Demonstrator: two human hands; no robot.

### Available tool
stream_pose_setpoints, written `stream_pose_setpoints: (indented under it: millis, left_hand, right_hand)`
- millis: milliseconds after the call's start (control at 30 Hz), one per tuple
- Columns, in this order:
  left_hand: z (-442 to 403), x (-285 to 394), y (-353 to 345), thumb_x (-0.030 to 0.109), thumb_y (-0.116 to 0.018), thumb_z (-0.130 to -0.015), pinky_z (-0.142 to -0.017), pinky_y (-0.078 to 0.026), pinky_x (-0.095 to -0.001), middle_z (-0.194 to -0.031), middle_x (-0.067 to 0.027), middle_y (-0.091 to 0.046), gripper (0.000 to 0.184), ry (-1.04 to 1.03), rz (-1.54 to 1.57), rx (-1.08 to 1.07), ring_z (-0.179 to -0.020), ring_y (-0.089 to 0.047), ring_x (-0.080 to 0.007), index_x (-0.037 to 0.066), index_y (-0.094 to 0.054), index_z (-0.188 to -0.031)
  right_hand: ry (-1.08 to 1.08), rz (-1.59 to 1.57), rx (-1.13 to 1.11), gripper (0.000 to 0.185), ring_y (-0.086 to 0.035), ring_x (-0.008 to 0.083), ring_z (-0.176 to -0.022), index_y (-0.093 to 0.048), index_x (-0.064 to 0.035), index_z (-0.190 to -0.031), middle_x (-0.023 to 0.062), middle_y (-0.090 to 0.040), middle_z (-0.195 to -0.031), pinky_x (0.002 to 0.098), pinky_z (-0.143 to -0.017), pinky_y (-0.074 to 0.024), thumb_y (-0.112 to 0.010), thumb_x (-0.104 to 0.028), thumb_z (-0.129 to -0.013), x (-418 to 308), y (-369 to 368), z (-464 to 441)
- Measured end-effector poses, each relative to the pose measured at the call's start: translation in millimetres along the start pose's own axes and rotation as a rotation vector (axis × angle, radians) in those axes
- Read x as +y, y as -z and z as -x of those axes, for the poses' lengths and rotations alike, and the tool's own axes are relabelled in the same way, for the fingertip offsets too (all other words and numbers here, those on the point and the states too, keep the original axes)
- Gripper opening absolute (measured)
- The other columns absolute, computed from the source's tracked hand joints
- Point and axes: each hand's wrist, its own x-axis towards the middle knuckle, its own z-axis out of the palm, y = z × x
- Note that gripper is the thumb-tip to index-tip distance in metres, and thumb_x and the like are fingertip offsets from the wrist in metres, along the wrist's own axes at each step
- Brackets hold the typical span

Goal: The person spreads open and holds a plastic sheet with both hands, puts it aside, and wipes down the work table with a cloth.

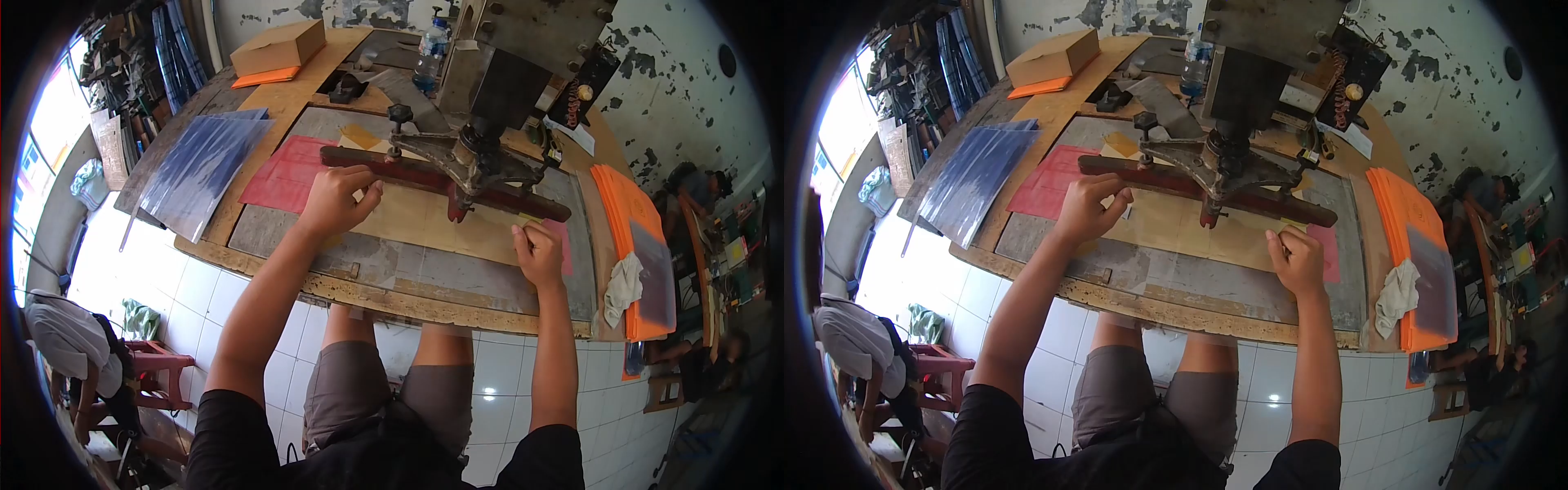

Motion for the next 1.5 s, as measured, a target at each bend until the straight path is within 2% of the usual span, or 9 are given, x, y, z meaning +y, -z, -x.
stream_pose_setpoints:
  millis: [367, 767, 867, 900, 967, 1167, 1233, 1367, 1500]
  left_hand:
    - [-2, -9, -3, 0.015, -0.074, -0.096, -0.059, -0.052, -0.0455, -0.077, -0.0115, -0.066, 0.023, -0.042, -0.033, 0.128, -0.063, -0.066, -0.0349, 0.004, -0.066, -0.078]
    - [9, 1, 22, 0.016, -0.073, -0.100, -0.057, -0.050, -0.0432, -0.077, -0.0122, -0.067, 0.022, 0.027, -0.114, 0.284, -0.064, -0.067, -0.0326, 0.004, -0.066, -0.083]
    - [62, 25, 41, 0.014, -0.075, -0.096, -0.090, -0.055, -0.0507, -0.097, -0.0094, -0.074, 0.008, 0.092, -0.182, 0.134, -0.092, -0.074, -0.0333, 0.008, -0.071, -0.099]
    - [86, 36, 45, 0.016, -0.075, -0.095, -0.102, -0.049, -0.0535, -0.114, -0.0101, -0.074, 0.018, 0.089, -0.188, 0.114, -0.109, -0.071, -0.0337, 0.009, -0.072, -0.111]
    - [137, 53, 47, 0.019, -0.076, -0.092, -0.119, -0.040, -0.0565, -0.139, -0.0119, -0.070, 0.037, 0.127, -0.225, 0.057, -0.135, -0.063, -0.0348, 0.011, -0.071, -0.128]
    - [235, 60, 16, 0.029, -0.074, -0.090, -0.134, -0.017, -0.0609, -0.169, -0.0147, -0.050, 0.062, 0.283, -0.400, 0.106, -0.161, -0.038, -0.0404, 0.014, -0.063, -0.149]
    - [233, 57, -5, 0.029, -0.073, -0.090, -0.134, -0.016, -0.0632, -0.169, -0.0145, -0.050, 0.062, 0.279, -0.367, 0.258, -0.161, -0.037, -0.0428, 0.014, -0.062, -0.150]
    - [230, 26, -57, 0.040, -0.058, -0.100, -0.130, -0.014, -0.0717, -0.170, -0.0289, -0.039, 0.057, 0.168, -0.415, 0.548, -0.160, -0.026, -0.0549, 0.011, -0.049, -0.148]
    - [233, 21, -58, 0.036, -0.061, -0.099, -0.128, -0.013, -0.0742, -0.170, -0.0316, -0.034, 0.057, 0.163, -0.417, 0.524, -0.159, -0.024, -0.0579, 0.011, -0.046, -0.148]
  right_hand:
    - [0.028, 0.039, 0.028, 0.045, -0.042, 0.0232, -0.049, -0.055, 0.0024, -0.068, 0.0123, -0.049, -0.063, 0.0391, -0.050, -0.0337, -0.076, -0.016, -0.103, -3, 3, -2]
    - [-0.001, 0.284, 0.060, 0.032, -0.056, 0.0327, -0.058, -0.065, -0.0020, -0.076, 0.0135, -0.058, -0.070, 0.0410, -0.054, -0.0417, -0.075, -0.016, -0.102, -26, 25, 19]
    - [0.011, 0.267, 0.141, 0.012, -0.070, 0.0347, -0.094, -0.074, -0.0043, -0.096, 0.0114, -0.072, -0.099, 0.0465, -0.084, -0.0514, -0.072, -0.014, -0.103, -62, 38, 63]
    - [0.014, 0.303, 0.128, 0.009, -0.072, 0.0354, -0.109, -0.077, -0.0049, -0.103, 0.0111, -0.076, -0.112, 0.0498, -0.097, -0.0517, -0.072, -0.013, -0.103, -68, 42, 86]
    - [-0.150, 0.267, 0.116, 0.026, -0.060, 0.0373, -0.140, -0.076, -0.0055, -0.126, 0.0134, -0.069, -0.143, 0.0577, -0.118, -0.0398, -0.066, -0.021, -0.107, -72, 42, 138]
    - [-0.185, 0.540, 0.173, 0.054, -0.035, 0.0397, -0.162, -0.053, -0.0051, -0.158, 0.0150, -0.050, -0.168, 0.0626, -0.133, -0.0145, -0.048, -0.034, -0.114, -52, 5, 229]
    - [-0.130, 0.514, 0.292, 0.051, -0.031, 0.0435, -0.162, -0.051, -0.0064, -0.156, 0.0199, -0.046, -0.168, 0.0663, -0.133, -0.0114, -0.045, -0.035, -0.115, -35, -14, 233]
    - [-0.009, 0.522, 0.526, 0.045, -0.024, 0.0487, -0.162, -0.050, -0.0074, -0.148, 0.0254, -0.041, -0.167, 0.0715, -0.130, -0.0091, -0.040, -0.037, -0.115, -10, -43, 220]
    - [-0.046, 0.488, 0.545, 0.044, -0.023, 0.0489, -0.162, -0.050, -0.0066, -0.147, 0.0263, -0.040, -0.167, 0.0716, -0.131, -0.0094, -0.040, -0.036, -0.115, -19, -49, 218]
